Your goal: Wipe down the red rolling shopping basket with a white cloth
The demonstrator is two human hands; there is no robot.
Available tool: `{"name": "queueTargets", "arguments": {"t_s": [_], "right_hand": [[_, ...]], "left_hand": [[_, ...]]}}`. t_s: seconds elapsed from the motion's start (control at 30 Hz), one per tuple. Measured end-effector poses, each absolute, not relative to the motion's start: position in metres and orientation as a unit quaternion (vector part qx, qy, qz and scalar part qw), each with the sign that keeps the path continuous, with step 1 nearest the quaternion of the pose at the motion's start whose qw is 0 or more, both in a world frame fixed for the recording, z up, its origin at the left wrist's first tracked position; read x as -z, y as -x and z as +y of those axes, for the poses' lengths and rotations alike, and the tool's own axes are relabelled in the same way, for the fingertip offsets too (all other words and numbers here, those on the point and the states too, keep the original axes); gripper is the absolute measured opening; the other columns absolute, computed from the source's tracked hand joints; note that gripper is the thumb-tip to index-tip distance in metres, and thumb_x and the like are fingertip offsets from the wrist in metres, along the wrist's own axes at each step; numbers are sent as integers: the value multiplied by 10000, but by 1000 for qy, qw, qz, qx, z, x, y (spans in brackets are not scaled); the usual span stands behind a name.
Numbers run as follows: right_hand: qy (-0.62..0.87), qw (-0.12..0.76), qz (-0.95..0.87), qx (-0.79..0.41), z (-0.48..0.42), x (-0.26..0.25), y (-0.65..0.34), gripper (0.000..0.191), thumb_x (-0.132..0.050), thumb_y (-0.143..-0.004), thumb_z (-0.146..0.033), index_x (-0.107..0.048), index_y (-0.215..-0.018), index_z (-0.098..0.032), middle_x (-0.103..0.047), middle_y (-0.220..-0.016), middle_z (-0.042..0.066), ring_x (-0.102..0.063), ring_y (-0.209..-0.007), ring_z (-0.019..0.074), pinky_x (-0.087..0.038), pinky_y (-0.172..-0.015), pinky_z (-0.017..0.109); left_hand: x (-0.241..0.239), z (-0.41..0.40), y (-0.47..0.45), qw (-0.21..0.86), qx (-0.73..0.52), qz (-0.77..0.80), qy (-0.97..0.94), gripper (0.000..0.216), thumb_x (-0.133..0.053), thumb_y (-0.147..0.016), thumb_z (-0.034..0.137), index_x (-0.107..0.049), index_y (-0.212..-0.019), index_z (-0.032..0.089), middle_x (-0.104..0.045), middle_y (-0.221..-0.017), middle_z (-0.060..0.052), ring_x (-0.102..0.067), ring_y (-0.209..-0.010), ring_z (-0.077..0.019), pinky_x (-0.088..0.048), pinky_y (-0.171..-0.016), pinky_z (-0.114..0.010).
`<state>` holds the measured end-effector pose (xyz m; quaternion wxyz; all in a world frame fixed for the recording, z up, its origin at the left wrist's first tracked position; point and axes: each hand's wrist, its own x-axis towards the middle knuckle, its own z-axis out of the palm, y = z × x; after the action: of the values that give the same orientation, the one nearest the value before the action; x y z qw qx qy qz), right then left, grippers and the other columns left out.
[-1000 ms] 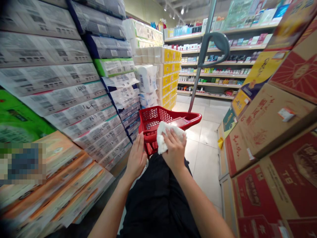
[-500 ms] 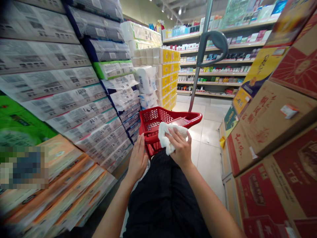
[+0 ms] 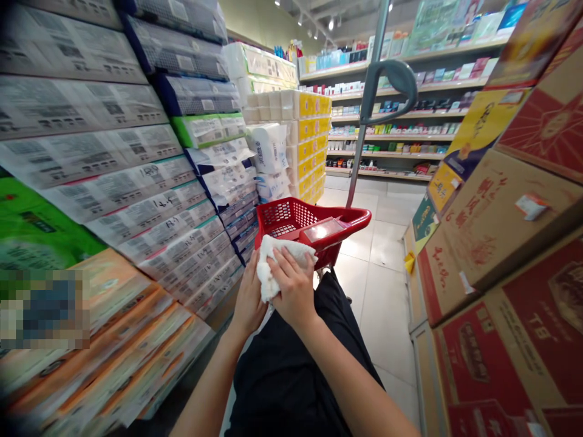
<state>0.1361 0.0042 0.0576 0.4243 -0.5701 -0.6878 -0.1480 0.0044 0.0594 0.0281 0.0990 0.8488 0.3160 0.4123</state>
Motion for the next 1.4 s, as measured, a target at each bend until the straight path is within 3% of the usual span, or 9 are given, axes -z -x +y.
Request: {"name": "queueTargets", "arguments": {"t_s": [0.23, 0.53, 0.67, 0.87, 1.0, 1.13, 1.4], "right_hand": [[595, 399, -669, 197, 1, -57, -192, 420, -503, -900, -216, -588, -1307, -281, -597, -1392, 34, -498, -1344, 221, -51, -1204, 456], [661, 421, -581, 220, 2, -49, -220, 558, -483, -861, -146, -516, -1394, -309, -562, -1429, 48, -469, -1369, 249, -137, -1182, 494], [636, 425, -615, 193, 3, -52, -174, 529, -486, -864, -150, -538, -1371, -293, -574, -1417, 45, -467, -1370, 243, -86, -1197, 494], [586, 417, -678, 154, 3, -53, -133, 503, -503, -909, -234, -496, -1408, -296, -550, -1441, 52, -465, -1369, 241, -3, -1203, 497], [576, 399, -693, 170, 0, -50, -153, 441, -497, -934, -255, -536, -1369, -316, -569, -1423, 33, -501, -1338, 228, 2, -1205, 482], [597, 389, -672, 199, -4, -50, -191, 423, -480, -935, -216, -566, -1338, -313, -588, -1403, 31, -511, -1331, 221, -11, -1206, 476], [648, 413, -603, 213, -6, -52, -208, 417, -447, -934, -191, -574, -1318, -291, -580, -1409, 38, -490, -1353, 227, -81, -1191, 492]], "left_hand": [[-34, 54, -8, 119, -406, 328, -845, 819, -376, -855, 50, -42, -1575, 252, -178, -1649, -64, -125, -1525, -233, -178, -1234, -495], [-34, 53, -9, 126, -413, 332, -839, 825, -371, -847, 38, -55, -1575, 266, -199, -1644, -51, -143, -1522, -234, -178, -1236, -494], [-32, 55, -9, 125, -409, 332, -841, 800, -383, -876, 72, -41, -1575, 258, -179, -1649, -70, -133, -1524, -241, -182, -1233, -497], [-24, 61, -5, 109, -417, 320, -844, 748, -474, -951, 271, -61, -1574, 231, -201, -1634, -143, -177, -1514, -272, -226, -1210, -528], [-28, 58, -5, 124, -409, 322, -845, 706, -383, -949, 181, -61, -1574, 236, -172, -1646, -109, -139, -1523, -246, -193, -1222, -519], [-32, 55, -7, 134, -415, 324, -839, 794, -359, -870, 61, -53, -1575, 262, -163, -1653, -54, -123, -1526, -223, -165, -1238, -487], [-32, 54, -9, 133, -415, 334, -836, 814, -367, -858, 46, -54, -1574, 275, -178, -1650, -33, -129, -1525, -228, -171, -1241, -484]]}}
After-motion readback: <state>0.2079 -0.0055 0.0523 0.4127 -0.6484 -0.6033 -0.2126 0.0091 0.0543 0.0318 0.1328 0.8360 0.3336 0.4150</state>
